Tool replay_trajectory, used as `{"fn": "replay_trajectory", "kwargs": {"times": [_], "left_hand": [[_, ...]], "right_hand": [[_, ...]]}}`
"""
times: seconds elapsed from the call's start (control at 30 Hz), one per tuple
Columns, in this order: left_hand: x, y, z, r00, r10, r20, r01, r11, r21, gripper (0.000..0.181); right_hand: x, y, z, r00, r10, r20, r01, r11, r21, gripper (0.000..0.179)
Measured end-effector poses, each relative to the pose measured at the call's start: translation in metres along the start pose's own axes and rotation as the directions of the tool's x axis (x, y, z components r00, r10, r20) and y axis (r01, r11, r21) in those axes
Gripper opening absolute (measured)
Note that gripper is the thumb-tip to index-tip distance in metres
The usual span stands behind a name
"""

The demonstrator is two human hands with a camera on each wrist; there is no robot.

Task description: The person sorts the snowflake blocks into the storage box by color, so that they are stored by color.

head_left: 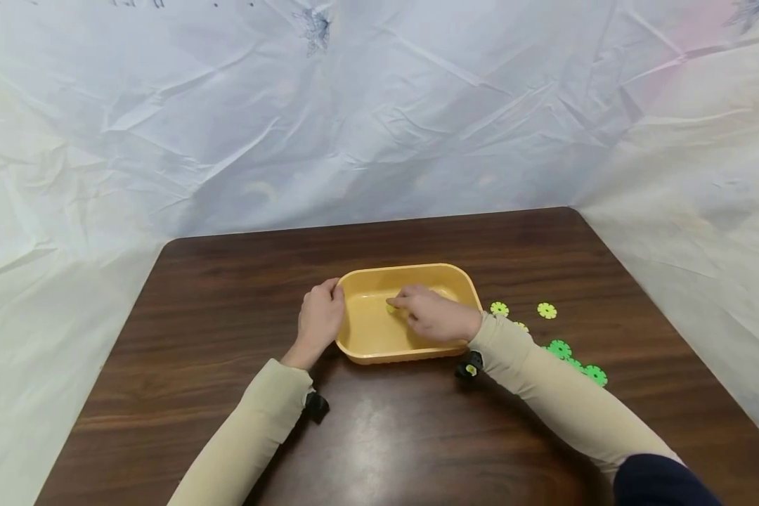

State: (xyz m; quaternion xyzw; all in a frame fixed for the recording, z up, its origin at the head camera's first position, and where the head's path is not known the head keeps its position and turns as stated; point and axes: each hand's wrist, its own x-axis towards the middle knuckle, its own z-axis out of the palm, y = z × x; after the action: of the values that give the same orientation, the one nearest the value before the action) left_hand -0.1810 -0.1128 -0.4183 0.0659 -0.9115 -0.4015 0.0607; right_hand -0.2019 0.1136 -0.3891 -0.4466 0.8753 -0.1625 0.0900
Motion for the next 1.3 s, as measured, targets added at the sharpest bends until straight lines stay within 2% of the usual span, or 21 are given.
{"fn": "replay_trajectory", "kwargs": {"times": [0.37, 0.77, 1.0, 1.17, 1.3], "left_hand": [[-0.001, 0.002, -0.001, 1.0, 0.012, 0.015, -0.013, 1.0, 0.007, 0.043], [-0.001, 0.003, -0.003, 0.999, -0.005, 0.036, 0.004, 1.0, 0.013, 0.043], [0.001, 0.001, -0.005, 0.998, -0.015, 0.064, 0.015, 1.0, 0.001, 0.043], [0.0, 0.0, -0.011, 0.993, -0.041, 0.11, 0.045, 0.998, -0.036, 0.044], [-0.001, 0.0, -0.015, 0.992, -0.052, 0.118, 0.059, 0.997, -0.051, 0.044]], "right_hand": [[0.017, -0.016, 0.008, 0.997, 0.05, 0.051, -0.05, 0.999, 0.005, 0.042], [0.03, -0.022, 0.011, 0.994, 0.065, 0.085, -0.06, 0.996, -0.061, 0.048], [0.033, -0.023, 0.01, 0.987, 0.1, 0.124, -0.098, 0.995, -0.024, 0.049], [0.032, -0.024, 0.01, 0.988, 0.103, 0.115, -0.104, 0.995, -0.005, 0.047], [0.029, -0.024, 0.009, 0.99, 0.096, 0.1, -0.097, 0.995, 0.001, 0.045]]}}
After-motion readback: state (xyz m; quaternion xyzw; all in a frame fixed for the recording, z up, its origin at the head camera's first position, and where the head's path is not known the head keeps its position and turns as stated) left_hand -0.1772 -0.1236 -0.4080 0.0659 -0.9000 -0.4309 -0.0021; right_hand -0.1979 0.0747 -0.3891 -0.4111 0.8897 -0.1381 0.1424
